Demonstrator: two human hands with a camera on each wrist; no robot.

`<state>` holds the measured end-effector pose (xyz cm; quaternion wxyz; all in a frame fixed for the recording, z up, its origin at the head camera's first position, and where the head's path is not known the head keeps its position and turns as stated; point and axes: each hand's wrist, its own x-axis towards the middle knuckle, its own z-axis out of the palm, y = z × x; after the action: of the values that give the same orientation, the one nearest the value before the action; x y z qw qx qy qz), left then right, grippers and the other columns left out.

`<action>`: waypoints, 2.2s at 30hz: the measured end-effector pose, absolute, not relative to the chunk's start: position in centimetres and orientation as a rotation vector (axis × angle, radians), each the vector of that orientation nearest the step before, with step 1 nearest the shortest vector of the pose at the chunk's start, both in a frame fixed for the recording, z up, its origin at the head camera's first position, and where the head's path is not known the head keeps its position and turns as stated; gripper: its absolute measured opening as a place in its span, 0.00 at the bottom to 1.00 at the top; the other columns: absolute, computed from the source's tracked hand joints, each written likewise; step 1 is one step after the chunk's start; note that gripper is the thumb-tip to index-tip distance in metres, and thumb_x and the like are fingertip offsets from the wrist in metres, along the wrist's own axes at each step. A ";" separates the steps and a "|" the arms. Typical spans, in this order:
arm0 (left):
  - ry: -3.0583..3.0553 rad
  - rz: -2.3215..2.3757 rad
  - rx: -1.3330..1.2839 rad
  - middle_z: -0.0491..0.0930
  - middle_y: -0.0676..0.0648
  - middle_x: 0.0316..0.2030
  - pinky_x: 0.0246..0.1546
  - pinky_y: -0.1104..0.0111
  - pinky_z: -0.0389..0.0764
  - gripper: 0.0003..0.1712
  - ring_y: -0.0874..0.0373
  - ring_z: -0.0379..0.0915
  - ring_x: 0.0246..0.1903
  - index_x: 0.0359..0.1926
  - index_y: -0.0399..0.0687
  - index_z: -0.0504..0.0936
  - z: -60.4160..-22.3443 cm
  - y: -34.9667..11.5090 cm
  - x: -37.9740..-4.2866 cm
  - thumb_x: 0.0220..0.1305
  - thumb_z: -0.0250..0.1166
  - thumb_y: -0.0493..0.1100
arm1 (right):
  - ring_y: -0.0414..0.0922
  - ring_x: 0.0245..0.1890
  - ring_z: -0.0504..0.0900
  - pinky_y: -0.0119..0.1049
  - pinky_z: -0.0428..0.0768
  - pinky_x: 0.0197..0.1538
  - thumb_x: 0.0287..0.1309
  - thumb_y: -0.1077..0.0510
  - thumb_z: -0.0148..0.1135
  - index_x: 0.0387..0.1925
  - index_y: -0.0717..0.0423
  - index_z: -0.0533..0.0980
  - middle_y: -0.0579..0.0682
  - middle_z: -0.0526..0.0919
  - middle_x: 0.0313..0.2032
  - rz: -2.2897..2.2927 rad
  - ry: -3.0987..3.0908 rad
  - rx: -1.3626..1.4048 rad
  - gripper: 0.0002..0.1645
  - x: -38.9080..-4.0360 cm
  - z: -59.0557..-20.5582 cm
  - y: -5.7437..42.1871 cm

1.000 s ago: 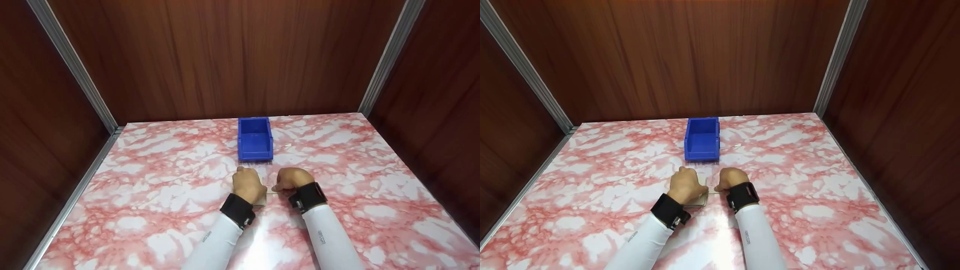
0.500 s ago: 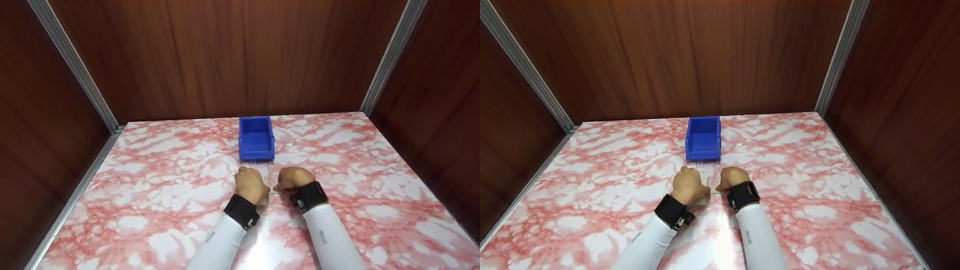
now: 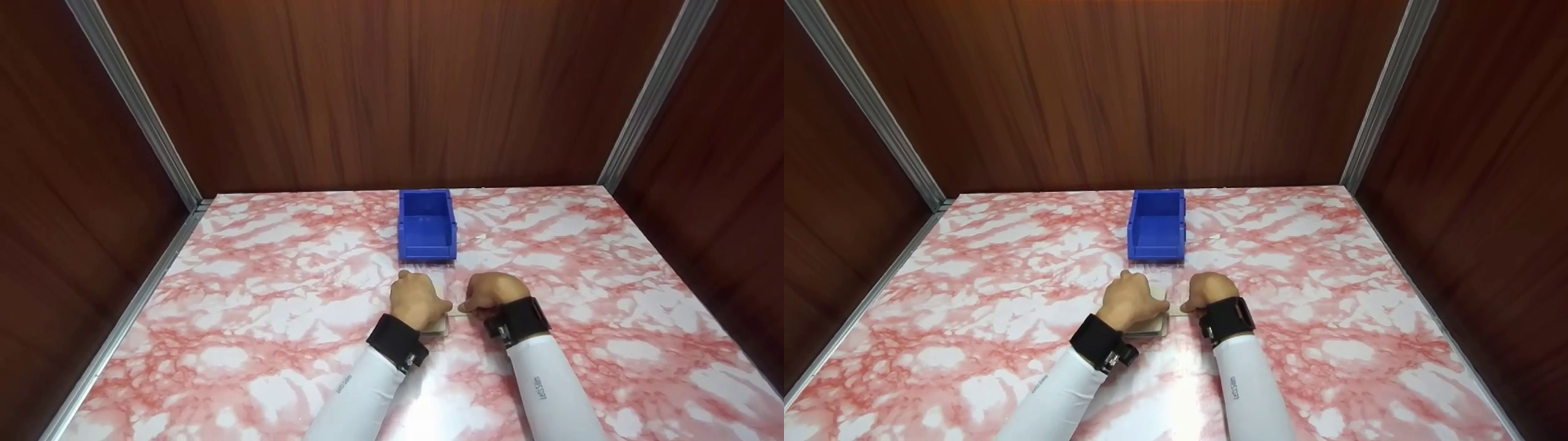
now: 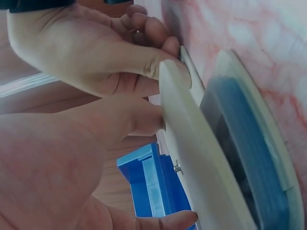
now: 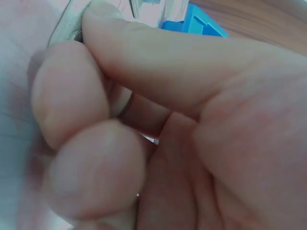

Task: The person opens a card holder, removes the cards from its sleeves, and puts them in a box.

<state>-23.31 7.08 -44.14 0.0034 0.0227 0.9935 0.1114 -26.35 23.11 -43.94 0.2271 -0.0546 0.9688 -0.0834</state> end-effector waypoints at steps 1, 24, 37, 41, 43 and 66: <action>3.107 0.360 0.077 0.82 0.41 0.45 0.46 0.60 0.84 0.39 0.49 0.83 0.43 0.48 0.39 0.87 -44.1 7.0 -23.4 0.49 0.73 0.68 | 0.38 0.18 0.72 0.31 0.67 0.24 0.60 0.42 0.66 0.16 0.48 0.78 0.41 0.74 0.13 -0.240 2.631 -0.178 0.23 -26.6 -43.8 23.4; 2.459 1.130 0.142 0.89 0.38 0.33 0.25 0.63 0.88 0.12 0.52 0.85 0.22 0.26 0.45 0.79 -40.9 -2.3 -25.8 0.54 0.67 0.48 | 0.37 0.16 0.72 0.28 0.68 0.23 0.62 0.43 0.63 0.17 0.51 0.80 0.41 0.75 0.13 -0.305 2.548 -0.205 0.24 -27.0 -43.8 23.7; 2.350 1.190 -0.048 0.82 0.49 0.17 0.21 0.73 0.82 0.08 0.61 0.78 0.16 0.25 0.39 0.84 -45.0 -8.1 -28.4 0.53 0.71 0.40 | 0.38 0.17 0.71 0.28 0.67 0.23 0.62 0.44 0.64 0.17 0.51 0.79 0.42 0.74 0.14 -0.342 2.536 -0.182 0.22 -26.9 -43.9 23.9; 2.376 1.151 -0.071 0.81 0.50 0.15 0.18 0.75 0.80 0.09 0.62 0.78 0.15 0.24 0.39 0.85 -45.8 -8.2 -28.6 0.52 0.72 0.41 | 0.38 0.17 0.71 0.28 0.67 0.23 0.62 0.44 0.64 0.17 0.51 0.79 0.42 0.75 0.14 -0.349 2.534 -0.184 0.22 -26.9 -44.0 23.8; 2.380 1.157 -0.090 0.81 0.49 0.14 0.18 0.76 0.80 0.09 0.62 0.78 0.14 0.24 0.38 0.85 -45.8 -8.1 -28.6 0.52 0.72 0.40 | 0.38 0.17 0.71 0.28 0.68 0.23 0.62 0.44 0.64 0.18 0.51 0.79 0.42 0.75 0.14 -0.358 2.530 -0.178 0.22 -27.0 -44.0 23.8; 2.547 0.924 -0.082 0.77 0.50 0.12 0.13 0.75 0.75 0.13 0.62 0.73 0.12 0.18 0.44 0.78 -45.3 -6.6 -28.5 0.54 0.72 0.37 | 0.36 0.16 0.70 0.26 0.67 0.22 0.63 0.46 0.63 0.17 0.50 0.77 0.41 0.75 0.14 -0.376 2.502 -0.199 0.21 -27.2 -44.2 24.1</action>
<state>-28.49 -6.63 -45.33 0.2137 -0.0297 0.9179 0.3331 -27.22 24.07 -44.21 0.2972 -0.0748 0.9413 -0.1413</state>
